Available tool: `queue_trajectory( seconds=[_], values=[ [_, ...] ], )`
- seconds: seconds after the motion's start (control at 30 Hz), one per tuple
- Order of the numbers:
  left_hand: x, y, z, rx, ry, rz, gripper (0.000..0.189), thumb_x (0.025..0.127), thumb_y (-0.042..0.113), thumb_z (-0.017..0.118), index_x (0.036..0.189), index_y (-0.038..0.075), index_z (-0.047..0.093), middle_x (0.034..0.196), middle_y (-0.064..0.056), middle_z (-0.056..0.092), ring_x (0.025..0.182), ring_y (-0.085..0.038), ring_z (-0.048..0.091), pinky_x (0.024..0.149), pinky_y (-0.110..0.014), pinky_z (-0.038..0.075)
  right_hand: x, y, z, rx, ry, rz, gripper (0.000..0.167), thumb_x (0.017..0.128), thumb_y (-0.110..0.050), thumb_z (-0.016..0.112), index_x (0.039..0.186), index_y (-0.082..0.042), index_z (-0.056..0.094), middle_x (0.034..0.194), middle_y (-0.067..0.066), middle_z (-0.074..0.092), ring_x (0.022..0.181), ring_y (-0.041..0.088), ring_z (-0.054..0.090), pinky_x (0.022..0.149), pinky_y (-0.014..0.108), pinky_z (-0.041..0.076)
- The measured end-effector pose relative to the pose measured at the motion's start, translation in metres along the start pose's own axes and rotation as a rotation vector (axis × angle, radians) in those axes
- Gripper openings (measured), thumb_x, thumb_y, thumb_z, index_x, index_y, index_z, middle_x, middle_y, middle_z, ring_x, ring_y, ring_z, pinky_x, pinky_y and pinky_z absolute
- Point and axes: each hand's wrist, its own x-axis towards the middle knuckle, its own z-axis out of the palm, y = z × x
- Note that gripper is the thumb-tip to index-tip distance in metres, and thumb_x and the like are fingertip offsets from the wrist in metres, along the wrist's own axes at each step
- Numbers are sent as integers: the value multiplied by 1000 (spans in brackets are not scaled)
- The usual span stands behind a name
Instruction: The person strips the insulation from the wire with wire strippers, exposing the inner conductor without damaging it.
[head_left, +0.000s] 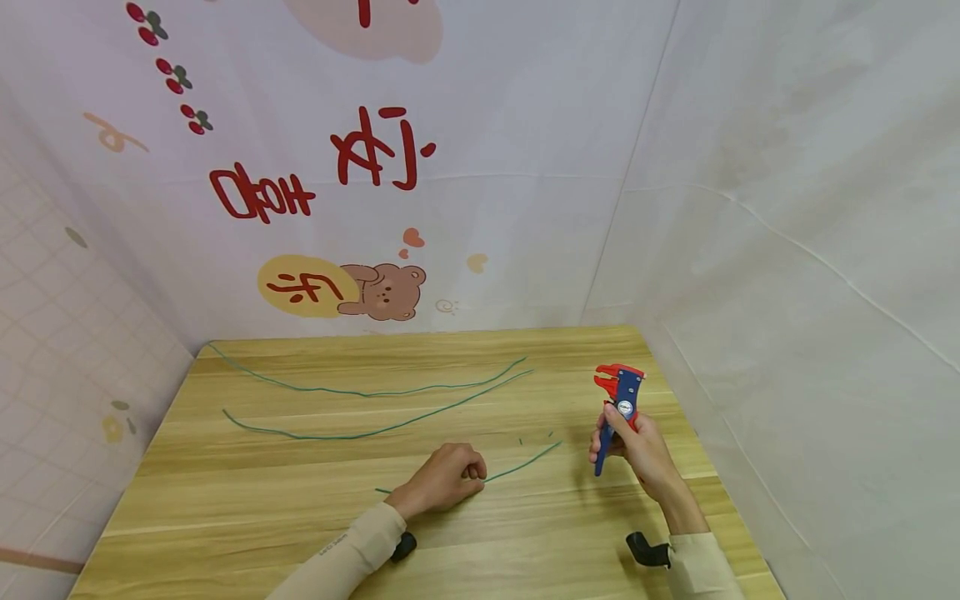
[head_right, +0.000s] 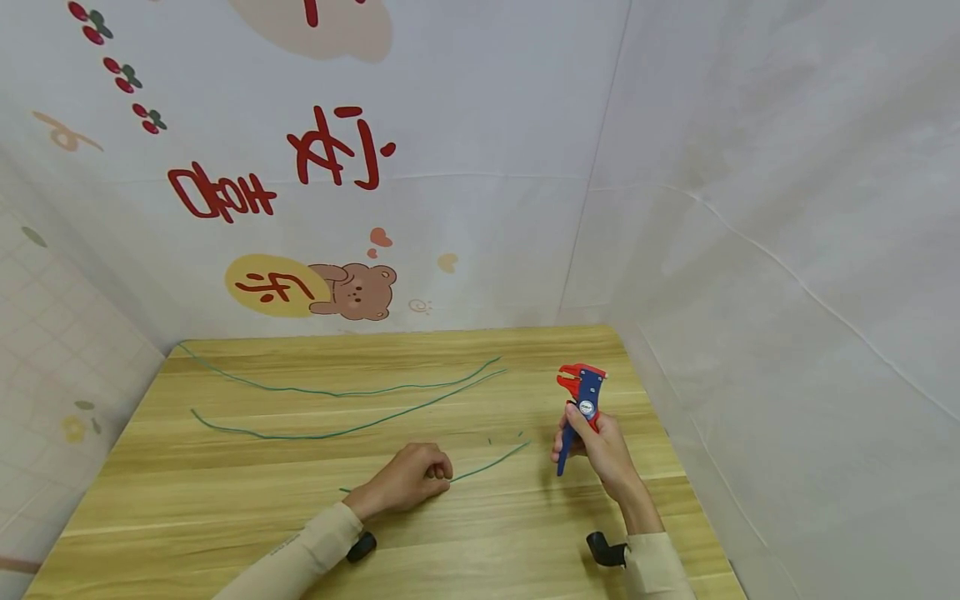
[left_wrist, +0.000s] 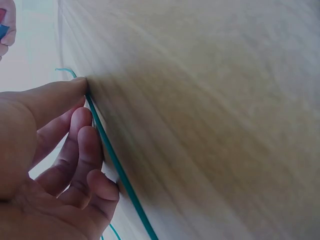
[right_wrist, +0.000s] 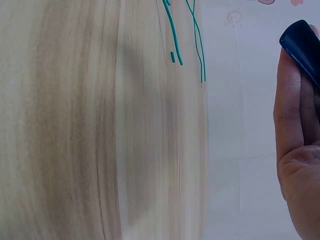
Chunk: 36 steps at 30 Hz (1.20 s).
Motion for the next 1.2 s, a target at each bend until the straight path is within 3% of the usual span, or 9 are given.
queue_trajectory(
  seconds=[0.1,0.23,0.4,0.5,0.63,0.77,0.97,1.1,1.2],
  values=[
    [1,4,-1,-1,-7,-27,13,98,2,83,89,12,80,87,4,72,81,2,57,75,-20,51,0,0,0,-6,5,7,53,125,-34,43,114,17,53,84,3,77,73,20,80,75,44,70],
    [1,1,1,16,4,-6,16,98,3,82,85,12,78,82,6,68,78,2,52,72,-20,48,1,0,0,-12,1,7,53,125,-34,42,114,17,52,84,2,77,73,19,80,75,44,70],
    [4,-26,20,51,55,54,19,98,9,81,82,18,75,80,12,64,78,2,50,72,-19,46,2,1,0,-13,-12,-5,58,125,-33,42,117,23,47,84,1,77,73,19,80,74,44,70],
    [6,-43,34,122,68,78,21,99,12,81,82,21,72,80,16,60,78,4,48,72,-18,44,2,1,0,-20,-15,-11,53,125,-32,42,114,18,52,84,3,77,72,20,80,74,45,70],
    [8,-53,42,215,73,100,23,101,15,80,83,23,70,81,18,58,78,4,48,72,-18,45,2,0,1,-26,-3,-3,43,125,-33,44,109,2,61,83,4,77,72,21,80,74,46,70],
    [8,-54,43,212,65,91,22,105,17,75,84,24,70,82,18,58,79,3,48,73,-19,45,2,-1,2,-28,4,4,44,125,-34,44,110,3,61,83,4,77,72,22,80,75,47,70],
    [0,-46,35,98,59,65,17,110,18,69,94,20,69,90,15,61,84,2,50,77,-19,46,1,-1,2,-27,3,13,49,125,-34,43,112,10,57,83,3,77,72,21,80,76,46,70],
    [-8,-19,12,-28,27,27,17,115,14,62,99,12,66,92,6,62,84,-2,50,76,-23,46,1,-1,2,-22,-4,3,46,125,-35,42,110,6,60,84,3,77,73,21,80,76,46,70],
    [-12,2,-6,-61,2,-26,15,116,11,62,102,9,67,92,2,65,84,-4,50,77,-24,47,1,-2,2,-12,-6,-2,47,125,-34,42,111,7,59,84,4,77,73,21,80,75,46,70]
  ],
)
